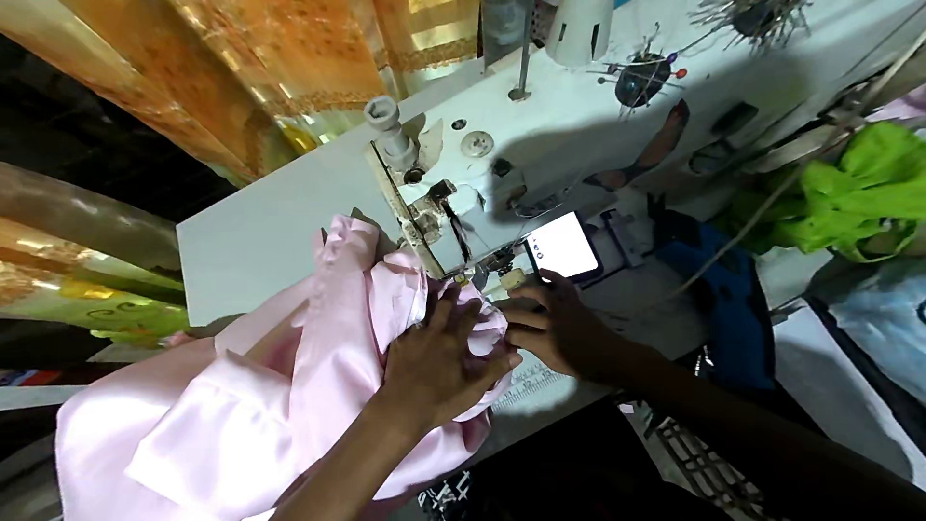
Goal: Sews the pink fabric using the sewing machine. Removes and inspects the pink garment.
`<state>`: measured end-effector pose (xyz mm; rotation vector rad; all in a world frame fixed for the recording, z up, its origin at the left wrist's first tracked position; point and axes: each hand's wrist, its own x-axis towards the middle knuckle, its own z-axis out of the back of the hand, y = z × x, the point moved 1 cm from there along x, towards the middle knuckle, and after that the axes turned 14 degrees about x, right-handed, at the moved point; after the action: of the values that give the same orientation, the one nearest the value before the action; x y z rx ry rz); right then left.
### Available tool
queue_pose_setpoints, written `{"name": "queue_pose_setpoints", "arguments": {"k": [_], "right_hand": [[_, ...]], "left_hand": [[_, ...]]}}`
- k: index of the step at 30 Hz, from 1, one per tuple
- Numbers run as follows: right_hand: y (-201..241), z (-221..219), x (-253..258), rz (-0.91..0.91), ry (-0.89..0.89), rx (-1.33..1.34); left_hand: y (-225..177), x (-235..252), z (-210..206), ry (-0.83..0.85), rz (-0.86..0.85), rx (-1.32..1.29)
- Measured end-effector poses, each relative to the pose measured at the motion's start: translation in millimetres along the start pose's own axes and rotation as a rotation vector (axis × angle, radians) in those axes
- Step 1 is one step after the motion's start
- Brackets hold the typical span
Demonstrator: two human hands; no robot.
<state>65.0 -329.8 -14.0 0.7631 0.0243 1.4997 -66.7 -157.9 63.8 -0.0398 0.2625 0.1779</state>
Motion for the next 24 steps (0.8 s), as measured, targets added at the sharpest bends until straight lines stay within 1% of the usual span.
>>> {"name": "queue_pose_setpoints", "arguments": {"k": [4, 5, 9, 14, 16, 21, 24], "right_hand": [[-1, 0, 3, -0.002, -0.014, 0.012], [-1, 0, 3, -0.001, -0.014, 0.022], [-2, -1, 3, 0.015, -0.027, 0.035], [-2, -2, 2, 0.029, -0.028, 0.025], [-2, -2, 3, 0.027, -0.031, 0.017], [-1, -4, 8, 0.012, -0.07, 0.01], [1, -5, 9, -0.008, -0.072, 0.028]], "left_hand": [[-1, -1, -4, -0.117, -0.022, 0.0], [0, 0, -5, -0.115, -0.016, 0.002], [0, 7, -2, 0.004, 0.011, 0.02], [1, 9, -1, 0.038, 0.028, 0.01], [2, 9, -1, 0.038, 0.022, 0.004], [7, 12, -6, -0.054, 0.01, 0.009], [12, 11, -7, -0.091, -0.028, 0.035]]}}
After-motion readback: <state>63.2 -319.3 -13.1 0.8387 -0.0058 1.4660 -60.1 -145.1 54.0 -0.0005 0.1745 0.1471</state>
